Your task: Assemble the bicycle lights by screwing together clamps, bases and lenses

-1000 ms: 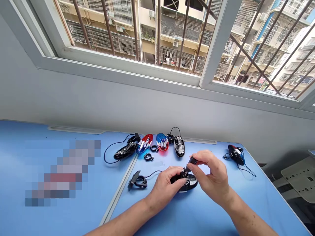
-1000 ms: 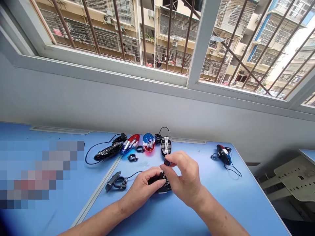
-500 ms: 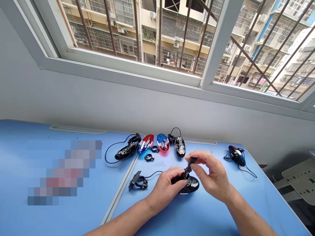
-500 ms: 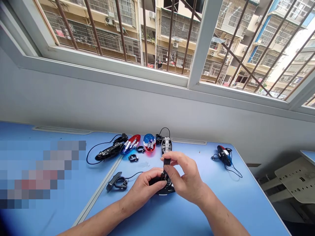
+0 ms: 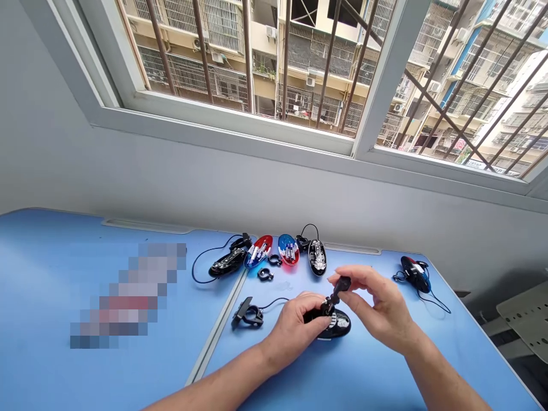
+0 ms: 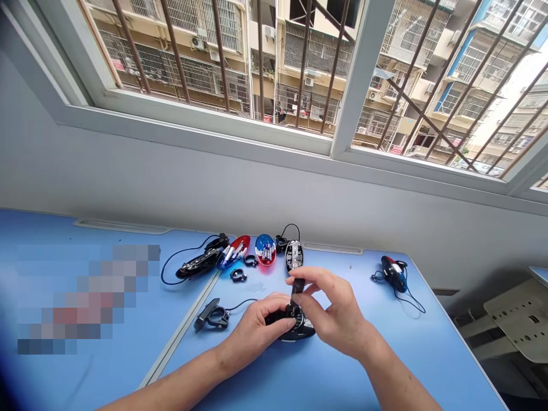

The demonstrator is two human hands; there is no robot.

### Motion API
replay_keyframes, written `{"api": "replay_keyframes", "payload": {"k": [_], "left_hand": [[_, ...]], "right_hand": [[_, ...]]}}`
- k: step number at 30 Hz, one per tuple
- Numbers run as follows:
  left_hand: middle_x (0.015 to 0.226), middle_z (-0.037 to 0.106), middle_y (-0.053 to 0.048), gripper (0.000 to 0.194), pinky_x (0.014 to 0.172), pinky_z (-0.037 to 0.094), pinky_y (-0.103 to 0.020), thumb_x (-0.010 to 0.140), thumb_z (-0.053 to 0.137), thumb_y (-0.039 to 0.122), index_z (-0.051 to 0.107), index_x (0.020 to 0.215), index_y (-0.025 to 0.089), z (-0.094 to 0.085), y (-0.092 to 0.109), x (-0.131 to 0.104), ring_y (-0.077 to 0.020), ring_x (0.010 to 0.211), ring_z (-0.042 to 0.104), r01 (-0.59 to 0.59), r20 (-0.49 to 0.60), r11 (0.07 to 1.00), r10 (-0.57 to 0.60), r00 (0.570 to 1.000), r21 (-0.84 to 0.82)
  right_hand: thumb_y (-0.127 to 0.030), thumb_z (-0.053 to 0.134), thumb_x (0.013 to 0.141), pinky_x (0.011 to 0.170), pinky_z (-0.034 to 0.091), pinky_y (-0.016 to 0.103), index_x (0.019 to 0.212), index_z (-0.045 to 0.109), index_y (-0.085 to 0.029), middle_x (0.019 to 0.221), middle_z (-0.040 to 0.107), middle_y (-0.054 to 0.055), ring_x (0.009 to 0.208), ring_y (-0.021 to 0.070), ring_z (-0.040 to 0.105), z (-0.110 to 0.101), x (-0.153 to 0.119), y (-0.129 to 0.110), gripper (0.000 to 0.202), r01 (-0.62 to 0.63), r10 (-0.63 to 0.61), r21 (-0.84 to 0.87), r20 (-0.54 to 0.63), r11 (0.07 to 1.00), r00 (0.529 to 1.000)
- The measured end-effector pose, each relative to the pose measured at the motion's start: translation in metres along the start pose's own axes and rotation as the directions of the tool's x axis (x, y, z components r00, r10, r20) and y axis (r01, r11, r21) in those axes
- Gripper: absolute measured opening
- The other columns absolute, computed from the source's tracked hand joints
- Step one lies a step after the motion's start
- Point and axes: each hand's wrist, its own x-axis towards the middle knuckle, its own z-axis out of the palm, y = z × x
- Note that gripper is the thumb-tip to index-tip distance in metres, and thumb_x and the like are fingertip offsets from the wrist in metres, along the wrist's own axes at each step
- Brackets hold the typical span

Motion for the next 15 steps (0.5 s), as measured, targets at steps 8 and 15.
{"api": "replay_keyframes", "payload": {"k": [8, 15], "left_hand": [[0.080, 0.069, -0.002, 0.011, 0.080, 0.045, -0.029, 0.070, 0.057, 0.019, 0.068, 0.071, 0.019, 0.0003, 0.0006, -0.0014, -0.0211, 0.084, 0.058, -0.037, -0.026, 0.998, 0.038, 0.999, 0.045], [0.082, 0.070, -0.002, 0.011, 0.083, 0.045, -0.030, 0.071, 0.058, 0.019, 0.068, 0.071, 0.020, -0.0009, 0.0001, -0.0002, -0.0215, 0.086, 0.059, -0.035, 0.009, 0.999, 0.035, 0.999, 0.040]], "right_hand": [[-0.018, 0.061, 0.084, 0.058, 0.051, 0.031, 0.108, 0.056, -0.024, 0.083, 0.061, 0.005, 0.073, 0.0177, 0.057, 0.0075, 0.0008, 0.0001, 0.025, 0.148, -0.196, -0.313, -0.127, 0.938, 0.972], [-0.003, 0.050, 0.084, 0.066, 0.053, 0.031, 0.116, 0.055, -0.023, 0.088, 0.065, 0.005, 0.077, 0.0165, 0.059, -0.0014, 0.0031, -0.0071, 0.038, 0.141, -0.150, -0.243, -0.018, 0.960, 0.989]]}}
